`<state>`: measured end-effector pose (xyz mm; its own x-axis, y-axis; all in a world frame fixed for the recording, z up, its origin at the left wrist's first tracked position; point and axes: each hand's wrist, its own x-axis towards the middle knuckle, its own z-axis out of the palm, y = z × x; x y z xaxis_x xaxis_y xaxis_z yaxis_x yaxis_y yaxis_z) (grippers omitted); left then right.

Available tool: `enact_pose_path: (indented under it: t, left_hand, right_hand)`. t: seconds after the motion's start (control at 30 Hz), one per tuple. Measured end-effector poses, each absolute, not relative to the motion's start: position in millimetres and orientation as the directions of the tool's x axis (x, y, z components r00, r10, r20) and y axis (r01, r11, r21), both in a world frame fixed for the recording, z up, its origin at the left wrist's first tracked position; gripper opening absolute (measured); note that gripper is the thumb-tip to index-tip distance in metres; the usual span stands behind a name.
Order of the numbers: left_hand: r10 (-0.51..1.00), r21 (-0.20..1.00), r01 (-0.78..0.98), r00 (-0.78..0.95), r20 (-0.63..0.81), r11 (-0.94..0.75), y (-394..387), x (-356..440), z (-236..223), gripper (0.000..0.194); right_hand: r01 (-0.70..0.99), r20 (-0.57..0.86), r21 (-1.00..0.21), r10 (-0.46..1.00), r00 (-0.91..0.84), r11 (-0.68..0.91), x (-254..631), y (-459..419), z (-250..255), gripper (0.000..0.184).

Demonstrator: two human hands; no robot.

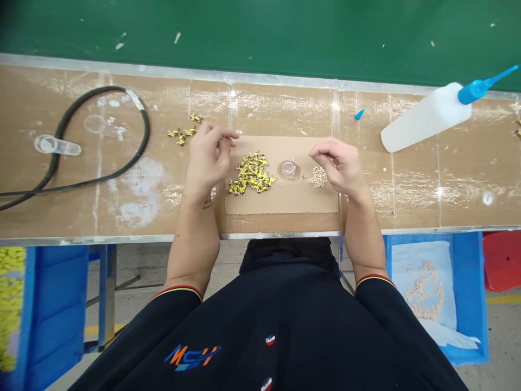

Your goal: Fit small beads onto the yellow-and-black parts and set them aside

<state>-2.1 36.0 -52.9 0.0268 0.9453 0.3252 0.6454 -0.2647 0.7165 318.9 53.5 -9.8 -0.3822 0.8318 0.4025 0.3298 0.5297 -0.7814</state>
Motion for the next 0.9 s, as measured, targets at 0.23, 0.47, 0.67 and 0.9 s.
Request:
enact_pose_path:
  t: [0.23,0.47,0.67,0.9]
  left_hand:
    - [0.793,0.730,0.308,0.225,0.567,-0.610,14.8,40.1,-25.4,0.026]
    - [0.789,0.752,0.249,0.276,0.549,-0.610,-0.5,79.1,-29.7,0.016]
    - [0.829,0.789,0.255,0.195,0.524,-0.559,-2.3,83.1,-34.3,0.020]
    - [0.899,0.905,-0.040,0.105,0.424,-0.423,2.3,86.9,-36.1,0.029]
  right_hand:
    - [0.037,0.326,-0.936,0.901,-0.287,0.350,293.1,37.9,-17.3,0.027]
    - [-0.005,0.165,-0.985,0.918,-0.362,0.175,281.3,27.3,-10.2,0.044]
    - [0.025,0.151,-0.984,0.903,-0.402,0.175,278.7,26.5,-12.5,0.041]
    - [0.226,0.418,-0.832,0.841,-0.344,0.507,274.3,22.5,-15.8,0.024]
